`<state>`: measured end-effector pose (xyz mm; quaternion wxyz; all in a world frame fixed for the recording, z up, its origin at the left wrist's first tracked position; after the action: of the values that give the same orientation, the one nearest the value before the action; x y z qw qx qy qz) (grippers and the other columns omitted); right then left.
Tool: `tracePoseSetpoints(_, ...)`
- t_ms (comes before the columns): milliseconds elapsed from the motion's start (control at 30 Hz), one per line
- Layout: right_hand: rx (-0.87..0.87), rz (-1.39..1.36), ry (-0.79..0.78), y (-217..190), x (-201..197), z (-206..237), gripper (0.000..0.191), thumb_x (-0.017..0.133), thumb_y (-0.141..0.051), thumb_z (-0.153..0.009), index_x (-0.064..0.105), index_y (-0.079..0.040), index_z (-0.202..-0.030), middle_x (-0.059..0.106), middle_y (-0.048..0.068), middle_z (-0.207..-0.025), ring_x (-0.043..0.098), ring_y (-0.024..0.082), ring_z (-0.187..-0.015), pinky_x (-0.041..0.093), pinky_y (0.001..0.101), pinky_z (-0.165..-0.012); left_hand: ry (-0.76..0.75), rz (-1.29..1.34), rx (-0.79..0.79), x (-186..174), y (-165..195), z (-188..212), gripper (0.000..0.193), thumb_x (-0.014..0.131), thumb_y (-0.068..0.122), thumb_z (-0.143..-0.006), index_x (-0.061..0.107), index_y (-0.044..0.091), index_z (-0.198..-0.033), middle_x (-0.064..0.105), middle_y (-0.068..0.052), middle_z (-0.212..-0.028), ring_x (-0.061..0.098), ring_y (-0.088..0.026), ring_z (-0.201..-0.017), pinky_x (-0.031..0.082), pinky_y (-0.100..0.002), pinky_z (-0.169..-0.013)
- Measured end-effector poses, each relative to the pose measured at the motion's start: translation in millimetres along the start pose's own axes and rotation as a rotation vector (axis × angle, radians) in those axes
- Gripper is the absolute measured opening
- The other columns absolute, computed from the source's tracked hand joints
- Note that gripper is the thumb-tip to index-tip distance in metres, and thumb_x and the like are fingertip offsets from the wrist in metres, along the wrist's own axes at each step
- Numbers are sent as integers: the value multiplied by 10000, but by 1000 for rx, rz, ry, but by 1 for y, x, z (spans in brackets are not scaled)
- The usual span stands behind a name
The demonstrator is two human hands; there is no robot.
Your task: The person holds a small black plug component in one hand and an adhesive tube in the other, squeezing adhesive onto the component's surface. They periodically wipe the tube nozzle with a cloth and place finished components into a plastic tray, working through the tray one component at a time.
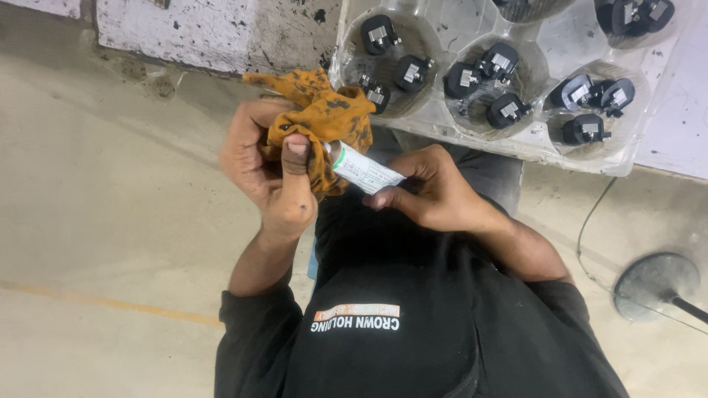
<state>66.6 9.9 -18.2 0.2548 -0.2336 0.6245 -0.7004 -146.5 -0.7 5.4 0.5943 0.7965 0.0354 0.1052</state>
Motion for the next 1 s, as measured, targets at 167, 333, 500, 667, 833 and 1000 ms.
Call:
tracePoseSetpoints(167,28,-116,51,7,6,2,73,741,-20,-934,760,38,-974,786,82,-879,734,111,-832,610,257,-768,-13,35,-20,5,2,1,342,696,307,-1117,562,-8,-1110,618,-33,-992,585,-51,-809,507,-172,-733)
tracePoseSetpoints(333,-15,-175,-8,11,11,2,112,681,-42,-997,745,37,-1046,786,79,-944,734,110,-882,611,260,-825,9,4,-14,-3,-2,3,338,689,295,-1139,572,-20,-1112,622,-31,-981,571,-53,-833,477,-163,-776)
tracePoseSetpoints(500,-4,-48,-41,-5,7,-2,142,664,-84,-1036,761,14,-1069,805,85,-949,753,132,-894,610,272,-827,10,68,-8,-7,-7,-2,304,689,268,-1139,582,-16,-1141,626,-36,-994,581,-72,-856,492,-180,-789)
tracePoseSetpoints(667,-430,554,37,-45,-2,8,411,754,-238,-888,669,64,-1153,721,143,-995,714,286,-913,575,382,-805,297,481,-190,-35,-6,-10,256,646,174,-1070,571,1,-1243,663,-128,-1158,671,-219,-1053,600,-344,-948)
tracePoseSetpoints(833,-1082,870,138,-46,9,7,227,747,-167,-1041,707,-152,-1263,695,94,-1088,698,210,-934,633,371,-843,516,473,-343,-60,-28,14,313,585,174,-1097,519,-25,-1329,647,-211,-1300,687,-308,-1165,617,-445,-1030)
tracePoseSetpoints(1000,-1125,674,-62,-16,20,2,239,774,-133,-1020,718,-126,-1252,658,61,-1022,659,186,-850,616,338,-781,452,467,-592,-56,-63,39,404,542,88,-982,523,-58,-1358,678,-209,-1263,717,-306,-1106,630,-412,-963)
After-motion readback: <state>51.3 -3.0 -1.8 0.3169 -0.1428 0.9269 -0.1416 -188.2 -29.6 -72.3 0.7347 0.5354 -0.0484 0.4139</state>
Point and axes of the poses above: each hand's wrist, its own z-axis away from the middle knuckle, its own x-axis out of the palm, y = z × x, the point moved 2 cm from there along -z, towards the middle knuckle
